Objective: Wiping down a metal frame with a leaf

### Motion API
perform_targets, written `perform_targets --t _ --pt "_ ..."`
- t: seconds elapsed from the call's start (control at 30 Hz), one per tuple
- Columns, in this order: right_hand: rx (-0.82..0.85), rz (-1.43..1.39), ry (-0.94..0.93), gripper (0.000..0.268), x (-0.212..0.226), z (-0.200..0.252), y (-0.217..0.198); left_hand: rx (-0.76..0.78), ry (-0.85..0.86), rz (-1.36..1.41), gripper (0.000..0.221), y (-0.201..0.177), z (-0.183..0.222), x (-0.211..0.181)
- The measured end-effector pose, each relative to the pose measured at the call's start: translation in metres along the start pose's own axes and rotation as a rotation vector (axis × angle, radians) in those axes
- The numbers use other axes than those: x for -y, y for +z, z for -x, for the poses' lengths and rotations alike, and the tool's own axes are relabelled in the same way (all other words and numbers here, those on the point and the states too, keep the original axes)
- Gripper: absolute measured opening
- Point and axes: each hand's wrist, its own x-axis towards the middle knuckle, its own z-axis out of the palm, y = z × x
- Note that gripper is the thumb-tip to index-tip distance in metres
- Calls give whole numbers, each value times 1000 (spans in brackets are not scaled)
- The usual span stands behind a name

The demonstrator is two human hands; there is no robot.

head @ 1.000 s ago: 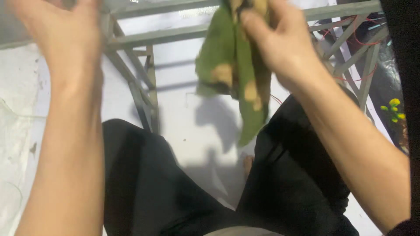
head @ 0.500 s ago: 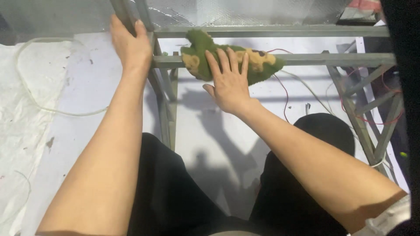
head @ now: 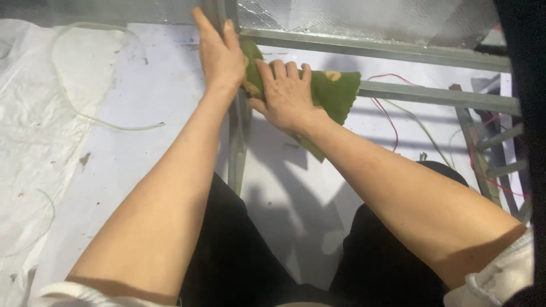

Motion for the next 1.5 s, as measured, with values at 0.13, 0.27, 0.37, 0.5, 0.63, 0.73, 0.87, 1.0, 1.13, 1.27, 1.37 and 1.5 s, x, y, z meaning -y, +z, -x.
perform_targets --t 0.13,0.27,0.37,0.5,0.63,0.73,0.87,1.0,1.13,1.27,1.37,1.5 --pt "-71 41 -14 70 -5 1 1 54 -21 43 67 -10 0 -11" --pt "-123 66 -39 67 -11 6 1 100 -24 75 60 -24 4 -26" --pt "-104 10 -39 65 -19 15 -8 132 -37 64 66 -22 1 -19" --pt "-119 18 2 66 -47 33 -8 171 -52 -3 72 -14 -4 -3" --pt "-132 75 36 65 -79 56 -12 130 46 13 71 -8 -10 14" --pt "-122 86 74 66 -104 72 -16 151 41 13 71 -12 -9 11" --pt "57 45 225 68 -128 90 -37 189 -5 24 70 -20 -8 2" --pt "-44 67 197 66 -185 121 -31 169 14 22 69 -16 -9 9" --pt "114 59 368 70 -219 139 -43 171 20 62 66 -18 -8 3" --pt "83 73 402 67 -256 159 -31 165 29 55 68 -15 -9 10" --pt "8 161 440 68 -264 159 -9 135 67 62 63 -16 -7 4" --pt "171 104 572 68 -224 135 -34 140 50 81 61 -20 -2 -9"
